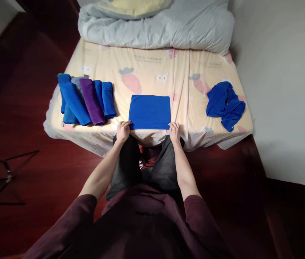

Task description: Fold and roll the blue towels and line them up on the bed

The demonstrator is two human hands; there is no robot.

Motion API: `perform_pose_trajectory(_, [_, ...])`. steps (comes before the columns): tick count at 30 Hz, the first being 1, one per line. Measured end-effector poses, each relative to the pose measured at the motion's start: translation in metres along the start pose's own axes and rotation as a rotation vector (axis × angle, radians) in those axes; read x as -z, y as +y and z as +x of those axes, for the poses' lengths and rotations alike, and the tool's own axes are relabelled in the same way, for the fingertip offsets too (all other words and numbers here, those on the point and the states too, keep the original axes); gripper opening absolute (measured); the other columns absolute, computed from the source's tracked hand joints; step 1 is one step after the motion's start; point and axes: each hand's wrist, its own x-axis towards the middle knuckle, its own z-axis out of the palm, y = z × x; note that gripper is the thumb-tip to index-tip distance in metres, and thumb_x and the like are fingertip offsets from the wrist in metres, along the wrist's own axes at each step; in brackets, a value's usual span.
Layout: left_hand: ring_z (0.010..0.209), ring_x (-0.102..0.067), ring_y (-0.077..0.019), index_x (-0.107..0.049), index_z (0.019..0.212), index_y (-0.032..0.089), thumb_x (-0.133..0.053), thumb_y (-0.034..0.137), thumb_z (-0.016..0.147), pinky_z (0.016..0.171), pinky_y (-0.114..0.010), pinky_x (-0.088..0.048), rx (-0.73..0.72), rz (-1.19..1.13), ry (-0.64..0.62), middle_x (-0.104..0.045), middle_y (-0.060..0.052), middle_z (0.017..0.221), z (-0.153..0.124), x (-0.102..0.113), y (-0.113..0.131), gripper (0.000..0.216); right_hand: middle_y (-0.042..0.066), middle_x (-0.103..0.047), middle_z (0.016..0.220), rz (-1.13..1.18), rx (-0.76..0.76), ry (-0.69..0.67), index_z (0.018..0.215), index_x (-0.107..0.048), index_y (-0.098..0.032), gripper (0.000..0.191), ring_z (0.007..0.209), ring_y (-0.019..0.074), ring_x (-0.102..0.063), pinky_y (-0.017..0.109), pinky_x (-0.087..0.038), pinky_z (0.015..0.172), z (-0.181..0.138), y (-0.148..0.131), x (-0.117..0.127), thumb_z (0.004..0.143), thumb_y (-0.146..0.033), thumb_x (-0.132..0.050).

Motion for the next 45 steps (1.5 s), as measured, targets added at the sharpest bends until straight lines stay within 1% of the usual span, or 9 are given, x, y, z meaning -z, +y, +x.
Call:
perform_pose_trajectory(4, [0.128,-0.054,-0.0320,-0.074,0.125,0.020,-0.044,0.020,0.096,0.115,-0.051,-0.041,0.015,-0.026,-0.003,-0.070,-0.009,0.138,-0.001,0.001,0.000,0.041,0.011,-0.075,0.123,0.024,-0.023,-0.026,0.115,-0.078,-0.017,0.041,0.120,0.0257,-0.059,0.042,-0.048,0.112,0.002,0.000,-0.002,0.095,-0.009,-0.043])
perform_pose_trajectory(8, [0.132,-0.051,-0.0350,-0.072,0.129,0.021,-0.057,0.034,0.093,0.118,-0.054,-0.038,0.026,-0.029,-0.020,-0.068,-0.009,0.141,-0.003,0.002,0.001,0.041,0.011,-0.074,0.126,0.013,-0.030,-0.021,0.117,-0.078,-0.017,0.035,0.122,0.0271,-0.060,0.044,-0.047,0.114,0.002,-0.002,-0.002,0.095,-0.019,-0.051])
perform_pose_trajectory(13, [0.136,-0.047,-0.0382,-0.066,0.138,0.023,-0.070,0.035,0.081,0.118,-0.058,-0.035,0.017,-0.004,-0.070,-0.063,-0.009,0.148,-0.005,0.003,0.000,0.058,0.011,-0.071,0.133,-0.033,0.001,-0.058,0.126,-0.074,-0.017,0.046,0.126,0.0311,-0.057,0.047,-0.045,0.115,-0.001,-0.003,0.002,0.082,-0.014,-0.060])
perform_pose_trajectory(16, [0.136,-0.047,-0.0384,-0.066,0.139,0.023,-0.068,0.026,0.078,0.118,-0.058,-0.035,0.013,-0.006,-0.079,-0.063,-0.009,0.149,-0.005,0.003,-0.002,0.062,0.011,-0.070,0.135,-0.054,0.001,-0.072,0.128,-0.073,-0.018,0.053,0.127,0.0324,-0.056,0.050,-0.043,0.116,0.000,-0.001,0.002,0.078,-0.010,-0.060])
perform_pose_trajectory(22, [0.135,-0.050,-0.0336,-0.069,0.136,0.023,-0.055,0.014,0.081,0.120,-0.055,-0.037,0.040,-0.086,-0.043,-0.067,-0.008,0.142,-0.001,0.001,-0.006,0.058,0.010,-0.069,0.136,-0.002,0.001,-0.092,0.133,-0.071,-0.018,0.053,0.128,0.0290,-0.055,0.046,-0.043,0.118,0.004,0.004,-0.001,0.085,-0.009,-0.052])
perform_pose_trajectory(27, [0.131,-0.054,-0.0313,-0.072,0.132,0.021,-0.048,0.008,0.080,0.119,-0.051,-0.041,0.031,-0.109,0.001,-0.070,-0.011,0.134,0.001,-0.001,-0.010,0.059,0.007,-0.070,0.136,0.030,-0.006,-0.062,0.127,-0.074,-0.018,0.051,0.129,0.0259,-0.056,0.046,-0.042,0.120,0.005,0.007,-0.002,0.086,-0.005,-0.046])
perform_pose_trajectory(33, [0.125,-0.058,-0.0303,-0.071,0.133,0.017,-0.047,0.013,0.087,0.116,-0.047,-0.045,0.048,-0.133,0.045,-0.068,-0.016,0.123,0.001,0.002,-0.012,0.053,0.007,-0.071,0.135,0.089,-0.024,-0.018,0.121,-0.074,-0.020,0.048,0.131,0.0246,-0.057,0.048,-0.042,0.120,0.006,0.005,0.000,0.087,-0.004,-0.044])
perform_pose_trajectory(40, [0.123,-0.056,-0.0300,-0.071,0.126,0.020,-0.047,0.025,0.097,0.113,-0.046,-0.045,0.057,-0.141,0.054,-0.071,-0.013,0.118,0.001,0.004,-0.009,0.038,0.008,-0.071,0.133,0.100,-0.030,0.014,0.125,-0.070,-0.021,0.044,0.130,0.0249,-0.057,0.044,-0.042,0.119,0.006,0.004,0.003,0.091,-0.009,-0.045])
perform_pose_trajectory(45, [0.111,-0.061,-0.0305,-0.068,0.120,0.019,-0.047,0.037,0.101,0.103,-0.045,-0.050,0.142,-0.129,0.080,-0.069,-0.014,0.111,0.001,0.001,-0.011,0.033,0.012,-0.072,0.119,0.061,-0.075,0.066,0.120,-0.071,-0.020,0.032,0.120,0.0270,-0.062,0.043,-0.047,0.113,0.006,0.010,-0.002,0.098,-0.021,-0.048])
